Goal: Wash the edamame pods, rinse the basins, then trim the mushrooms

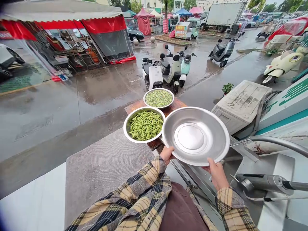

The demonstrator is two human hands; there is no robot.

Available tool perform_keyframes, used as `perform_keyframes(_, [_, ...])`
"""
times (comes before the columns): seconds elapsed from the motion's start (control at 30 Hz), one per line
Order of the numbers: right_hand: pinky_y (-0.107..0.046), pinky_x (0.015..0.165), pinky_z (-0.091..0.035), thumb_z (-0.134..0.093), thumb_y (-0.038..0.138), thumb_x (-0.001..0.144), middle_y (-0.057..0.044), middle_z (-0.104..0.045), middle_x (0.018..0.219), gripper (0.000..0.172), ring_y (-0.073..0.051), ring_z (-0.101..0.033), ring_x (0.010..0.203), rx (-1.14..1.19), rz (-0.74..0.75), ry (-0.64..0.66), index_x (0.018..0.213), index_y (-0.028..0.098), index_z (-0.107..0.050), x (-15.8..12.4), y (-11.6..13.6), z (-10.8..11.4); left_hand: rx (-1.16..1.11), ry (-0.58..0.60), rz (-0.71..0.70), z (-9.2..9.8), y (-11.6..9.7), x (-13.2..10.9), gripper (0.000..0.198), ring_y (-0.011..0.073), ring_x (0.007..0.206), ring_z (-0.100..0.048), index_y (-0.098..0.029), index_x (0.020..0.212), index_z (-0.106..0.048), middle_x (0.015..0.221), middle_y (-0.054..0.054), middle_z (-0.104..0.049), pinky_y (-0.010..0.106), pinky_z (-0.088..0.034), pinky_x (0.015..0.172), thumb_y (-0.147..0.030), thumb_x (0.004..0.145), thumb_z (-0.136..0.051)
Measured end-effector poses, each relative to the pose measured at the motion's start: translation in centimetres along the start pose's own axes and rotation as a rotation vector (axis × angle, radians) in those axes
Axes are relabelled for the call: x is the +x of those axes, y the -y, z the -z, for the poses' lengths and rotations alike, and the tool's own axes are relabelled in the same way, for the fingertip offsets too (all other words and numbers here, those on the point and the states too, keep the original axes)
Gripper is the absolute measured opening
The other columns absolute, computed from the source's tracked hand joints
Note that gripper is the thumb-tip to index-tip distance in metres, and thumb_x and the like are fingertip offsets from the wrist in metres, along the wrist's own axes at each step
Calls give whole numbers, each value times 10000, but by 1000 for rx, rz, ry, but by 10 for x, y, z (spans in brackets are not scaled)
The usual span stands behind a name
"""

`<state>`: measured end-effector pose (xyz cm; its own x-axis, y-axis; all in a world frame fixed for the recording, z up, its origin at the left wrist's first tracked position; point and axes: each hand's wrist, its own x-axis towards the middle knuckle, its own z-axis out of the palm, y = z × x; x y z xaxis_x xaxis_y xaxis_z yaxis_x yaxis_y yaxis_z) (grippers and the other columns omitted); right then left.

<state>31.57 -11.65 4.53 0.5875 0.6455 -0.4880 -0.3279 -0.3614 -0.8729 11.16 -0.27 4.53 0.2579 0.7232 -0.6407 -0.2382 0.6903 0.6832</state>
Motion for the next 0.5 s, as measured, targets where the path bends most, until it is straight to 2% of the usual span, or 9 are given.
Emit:
perform_keyframes(0.1, [-316,565,-584,-696,263,631,-46,-735,741,142,-212,-665,635,192,-148,4,749,194,-659,-4,-50,26,186,-14,50,-10,24,2,548,184,689,-680,-114,1228,-559,961,101,-699,281,-595,569,-76,682,-582])
perform_keyframes(0.2, [-313,591,-606,-707,240,624,-20,-730,706,149,-203,-678,615,291,-234,5,752,200,-642,-2,-75,45,284,-17,87,-22,41,7,574,196,683,-683,-102,1253,-540,976,114,-694,280,-589,550,-80,680,-575])
perform_keyframes(0.33, [-307,604,-620,-705,238,644,-17,-738,725,152,-196,-687,631,356,-261,22,775,193,-644,6,-87,62,348,-34,101,-37,53,16,573,199,688,-683,-105,1260,-527,1007,120,-680,277,-582,537,-99,691,-582])
perform_keyframes(0.5, [-306,615,-630,-704,251,674,-22,-746,770,150,-201,-693,678,377,-254,32,806,197,-658,17,-87,73,419,-77,118,-53,56,25,580,197,655,-665,-76,1301,-467,987,138,-669,300,-579,527,-154,738,-587])
